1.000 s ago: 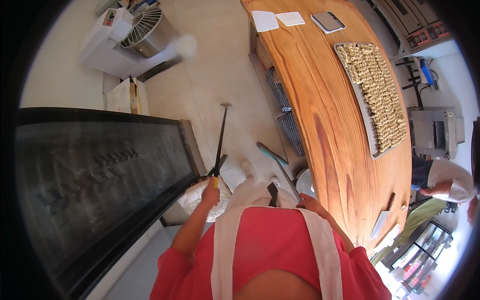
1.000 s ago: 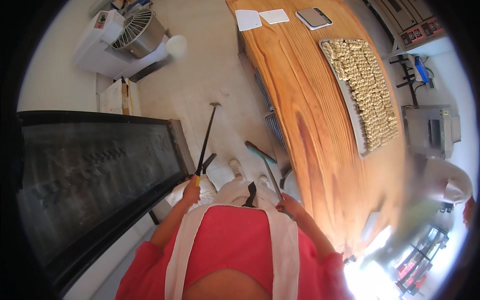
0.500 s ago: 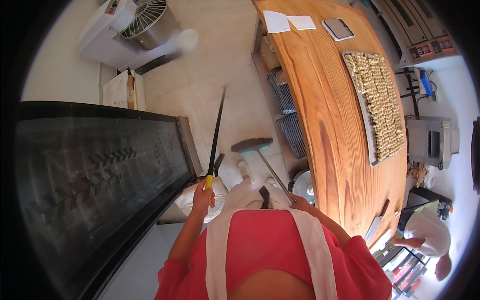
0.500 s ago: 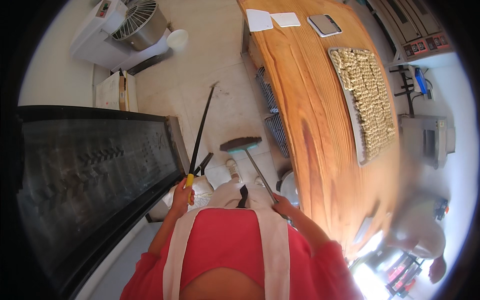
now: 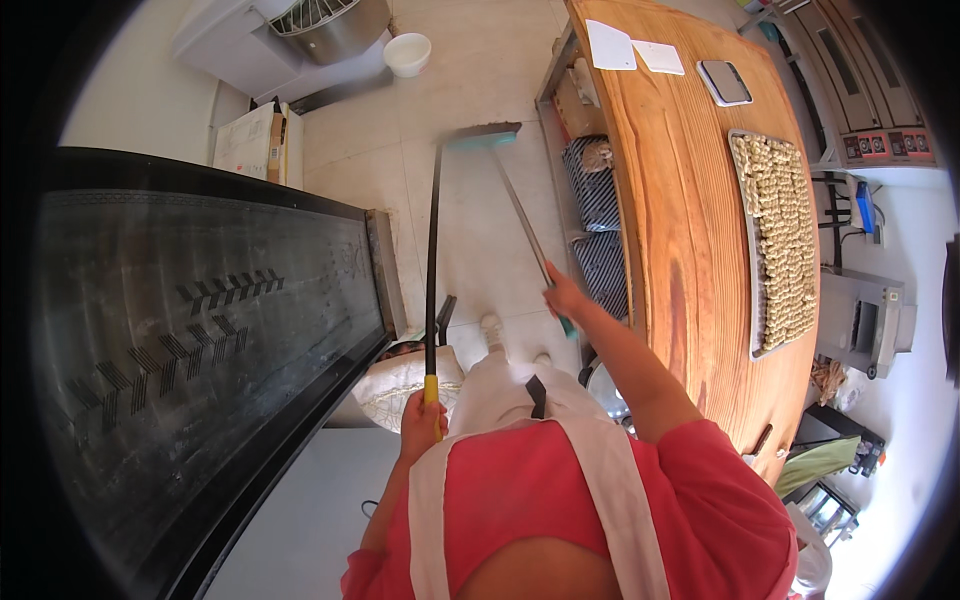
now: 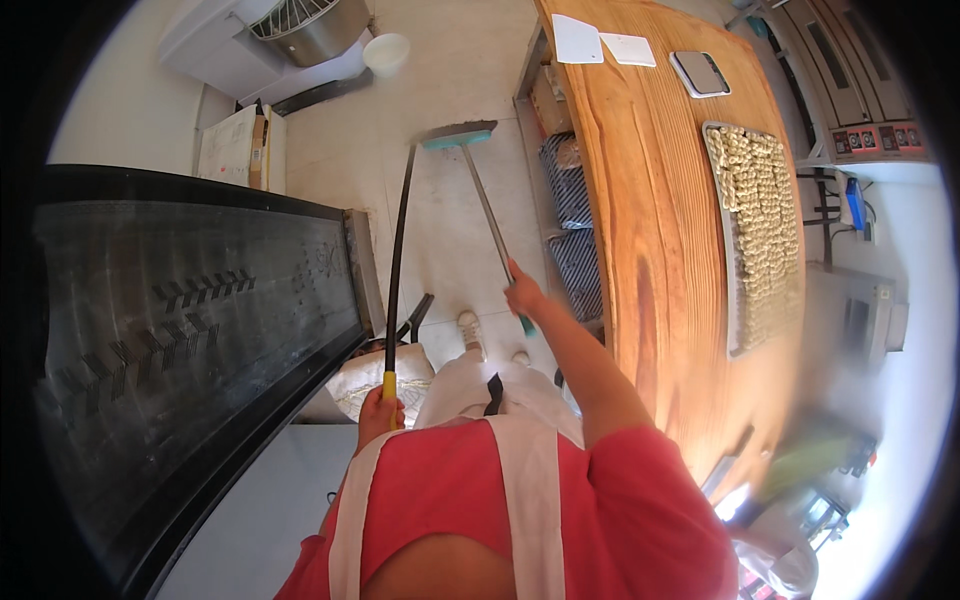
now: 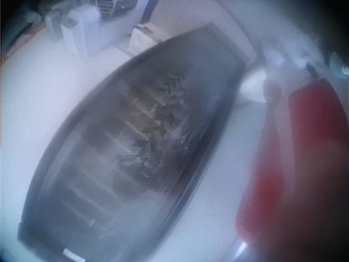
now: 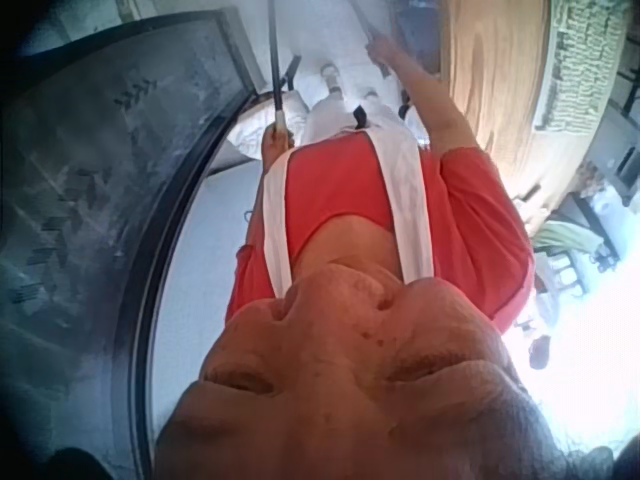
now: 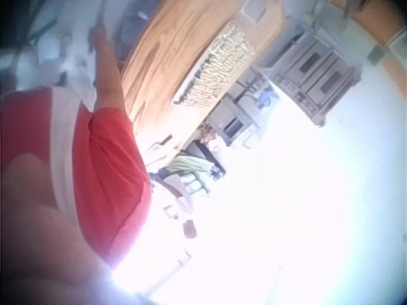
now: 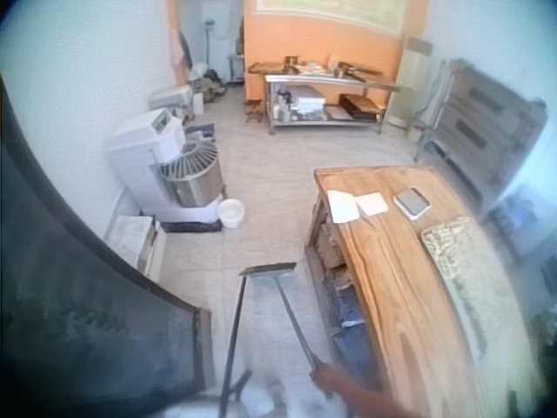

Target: The person sweeps the bakery kitchen floor using a broom, pushing debris along the floor tiles and collected it with a dustpan.

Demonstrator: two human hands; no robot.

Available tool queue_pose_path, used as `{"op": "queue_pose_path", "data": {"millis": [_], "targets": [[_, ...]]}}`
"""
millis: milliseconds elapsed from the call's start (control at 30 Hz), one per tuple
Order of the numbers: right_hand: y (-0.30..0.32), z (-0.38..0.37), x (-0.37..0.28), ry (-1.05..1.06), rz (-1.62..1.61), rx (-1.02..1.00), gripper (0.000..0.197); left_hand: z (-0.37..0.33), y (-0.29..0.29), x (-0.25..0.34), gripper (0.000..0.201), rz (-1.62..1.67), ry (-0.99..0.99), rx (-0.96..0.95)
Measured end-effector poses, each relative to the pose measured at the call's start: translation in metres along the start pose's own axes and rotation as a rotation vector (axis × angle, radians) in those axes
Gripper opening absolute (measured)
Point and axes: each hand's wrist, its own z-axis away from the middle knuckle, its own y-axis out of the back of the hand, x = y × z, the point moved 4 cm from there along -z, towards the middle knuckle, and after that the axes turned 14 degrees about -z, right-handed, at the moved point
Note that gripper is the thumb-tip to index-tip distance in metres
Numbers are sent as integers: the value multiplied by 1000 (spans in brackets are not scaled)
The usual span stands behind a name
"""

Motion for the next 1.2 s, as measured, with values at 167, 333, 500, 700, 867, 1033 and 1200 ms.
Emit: {"op": "queue_pose_path", "data": {"millis": [167,333,500,700,867,1033,1200], "targets": [[31,146,76,-337,-390,-34,63,13,29,-28,32,-448,-101,104],[73,218,94,-343,-206,-94,39,21,21,-69,37,-22,278,143],[99,224,85,-386,-92,-91,15,-1,-42,-87,47,668,412,-176],[116,227,89,-339,-142,-38,30,-82,-64,-20,46,-1181,-113,56],[121,228,92,-292,-138,-40,36,-70,-70,0,47,-1115,-77,75],[124,226,96,-300,-101,-72,36,-59,-74,10,47,-1243,-100,69],[127,227,106,-309,-195,-17,53,-80,-65,12,48,-1207,-17,49]]}}
